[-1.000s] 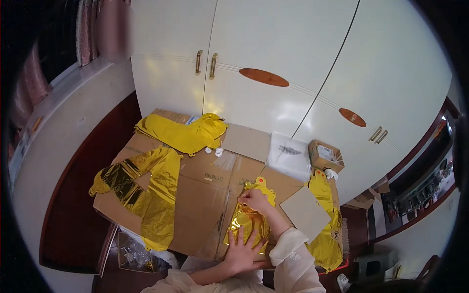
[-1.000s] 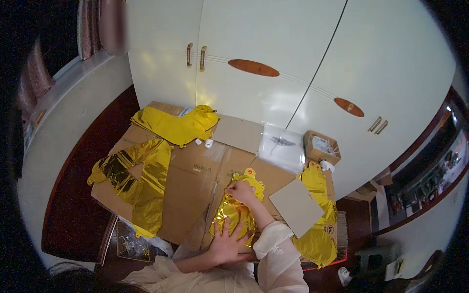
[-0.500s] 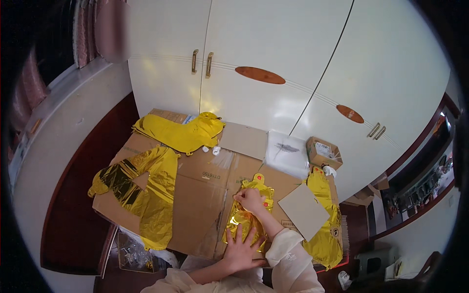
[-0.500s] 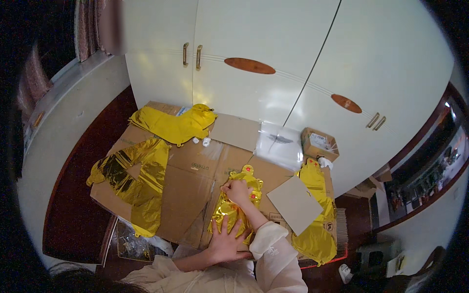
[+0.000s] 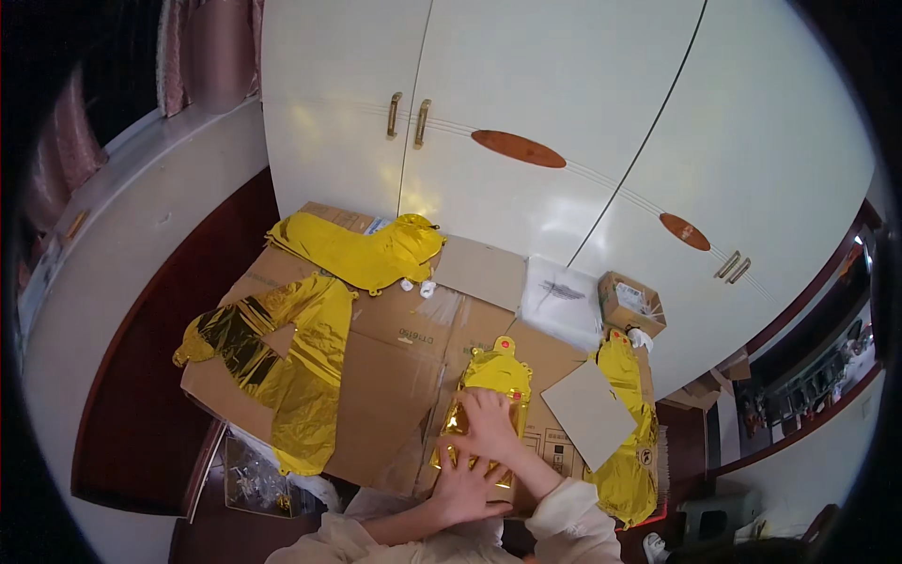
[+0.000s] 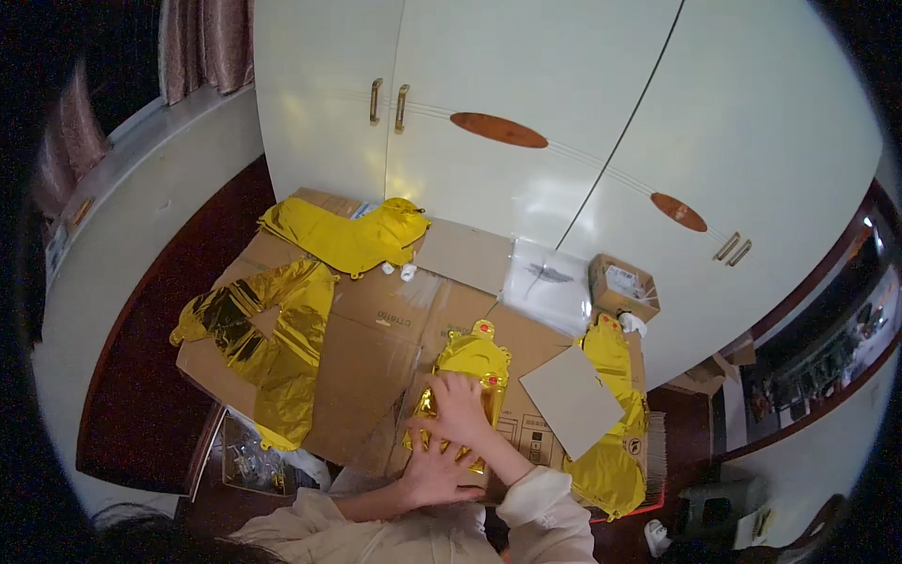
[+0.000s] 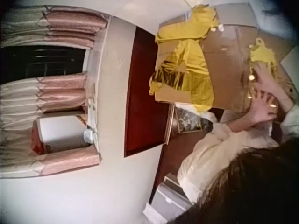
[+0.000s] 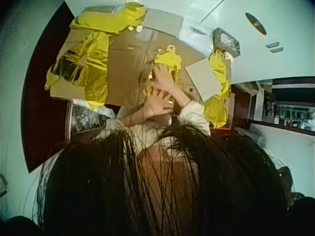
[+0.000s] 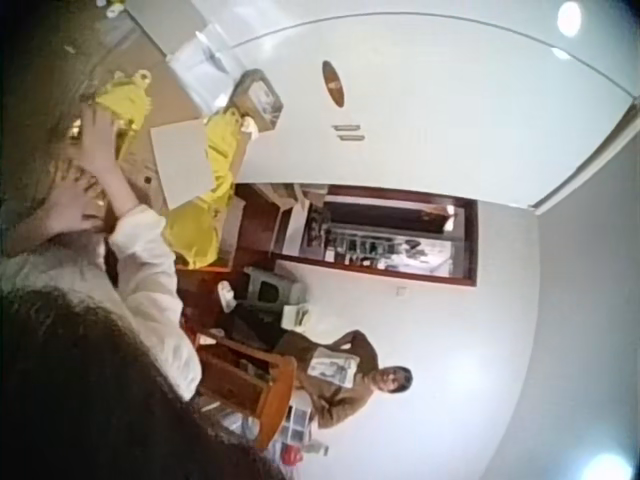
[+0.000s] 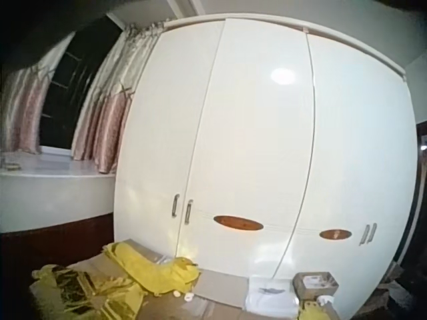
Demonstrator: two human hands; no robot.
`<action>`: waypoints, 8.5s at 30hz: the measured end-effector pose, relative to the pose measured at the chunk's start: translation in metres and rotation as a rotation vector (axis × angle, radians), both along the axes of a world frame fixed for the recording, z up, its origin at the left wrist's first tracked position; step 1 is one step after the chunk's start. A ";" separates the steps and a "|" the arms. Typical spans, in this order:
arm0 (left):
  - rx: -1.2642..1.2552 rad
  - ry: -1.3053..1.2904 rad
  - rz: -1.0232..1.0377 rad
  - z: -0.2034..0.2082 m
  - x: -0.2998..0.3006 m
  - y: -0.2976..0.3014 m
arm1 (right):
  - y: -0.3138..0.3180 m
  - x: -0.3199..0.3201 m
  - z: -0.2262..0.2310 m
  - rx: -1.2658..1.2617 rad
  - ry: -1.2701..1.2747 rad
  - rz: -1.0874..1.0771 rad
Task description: Folding gold foil pouches and applying labels to them on a flat surface.
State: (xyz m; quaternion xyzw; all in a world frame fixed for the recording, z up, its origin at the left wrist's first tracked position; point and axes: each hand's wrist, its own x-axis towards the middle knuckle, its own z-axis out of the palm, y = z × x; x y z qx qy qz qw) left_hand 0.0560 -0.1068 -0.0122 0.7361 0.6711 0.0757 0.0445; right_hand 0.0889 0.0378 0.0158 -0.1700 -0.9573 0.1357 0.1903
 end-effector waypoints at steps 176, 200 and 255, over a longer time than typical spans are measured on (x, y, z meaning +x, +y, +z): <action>0.170 -0.049 -0.394 0.014 -0.018 -0.040 | 0.073 0.217 0.009 0.120 -0.590 -0.438; 0.431 -0.276 -0.460 0.030 -0.129 -0.083 | -0.173 0.149 0.015 0.288 -0.131 0.113; 0.224 -0.094 -0.190 0.007 -0.072 -0.026 | 0.061 0.061 -0.005 -1.183 0.284 -0.499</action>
